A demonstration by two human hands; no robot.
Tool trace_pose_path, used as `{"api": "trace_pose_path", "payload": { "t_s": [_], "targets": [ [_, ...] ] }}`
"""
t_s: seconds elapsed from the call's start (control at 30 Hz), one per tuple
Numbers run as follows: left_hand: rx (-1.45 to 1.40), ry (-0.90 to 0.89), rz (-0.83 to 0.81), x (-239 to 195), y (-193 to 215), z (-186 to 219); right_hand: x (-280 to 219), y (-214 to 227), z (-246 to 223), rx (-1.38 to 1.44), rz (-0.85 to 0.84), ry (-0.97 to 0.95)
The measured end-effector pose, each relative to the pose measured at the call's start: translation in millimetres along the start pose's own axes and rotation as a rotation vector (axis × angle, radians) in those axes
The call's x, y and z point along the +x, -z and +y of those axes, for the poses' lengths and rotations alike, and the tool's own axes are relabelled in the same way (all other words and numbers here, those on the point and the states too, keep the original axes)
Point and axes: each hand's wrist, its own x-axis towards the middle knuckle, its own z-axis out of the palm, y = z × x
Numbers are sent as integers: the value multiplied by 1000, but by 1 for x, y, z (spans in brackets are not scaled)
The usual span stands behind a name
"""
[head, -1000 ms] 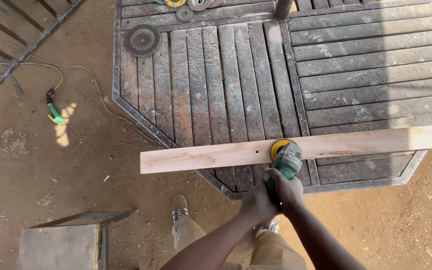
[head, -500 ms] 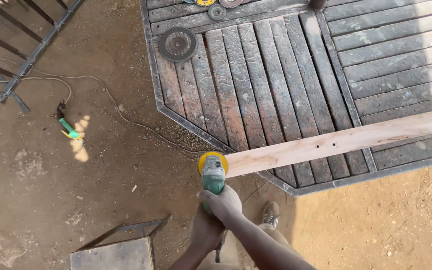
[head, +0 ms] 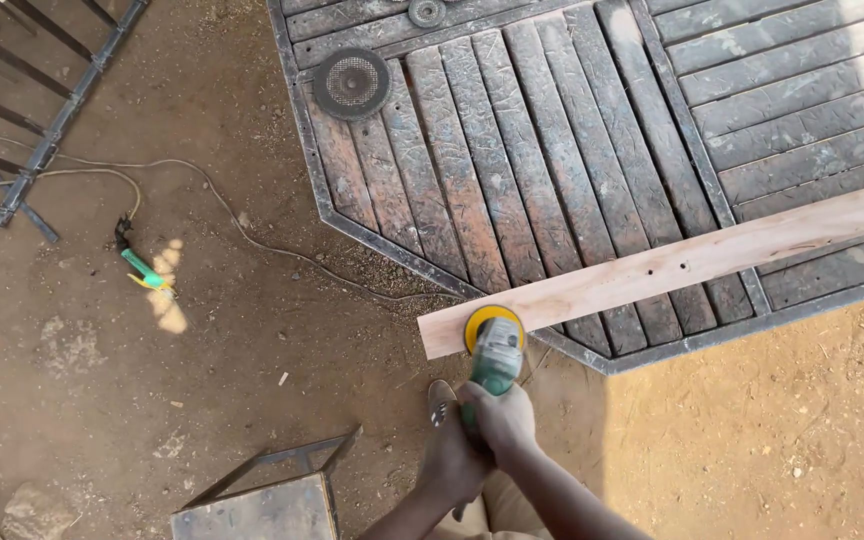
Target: Sanding a wooden plank using an angle grinder with a sanding disc
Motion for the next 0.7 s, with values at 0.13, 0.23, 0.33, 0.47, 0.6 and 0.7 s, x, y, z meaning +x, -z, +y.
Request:
{"api": "trace_pose_path", "payload": {
  "t_s": [0.13,0.23,0.33,0.47,0.6,0.7],
  "targets": [
    [-29,319,118,-41,40,-24,-47,-38,-12,-172,-227,2],
    [-89,384,215,-43,31,-39,-60,-42,-9,-224,-314,74],
    [-1520,289,166,-35,9,-12,-49,-13,-7,-254,-274,51],
    [1,88,-8,-16,-22,27,-6,35,9,-31,-29,-11],
    [135,-34,-74,3,-46,73,30,72,9,47,126,-32],
    [153,-36,-35,-1,-48,59,19,66,5,-69,85,-19]
  ]
}}
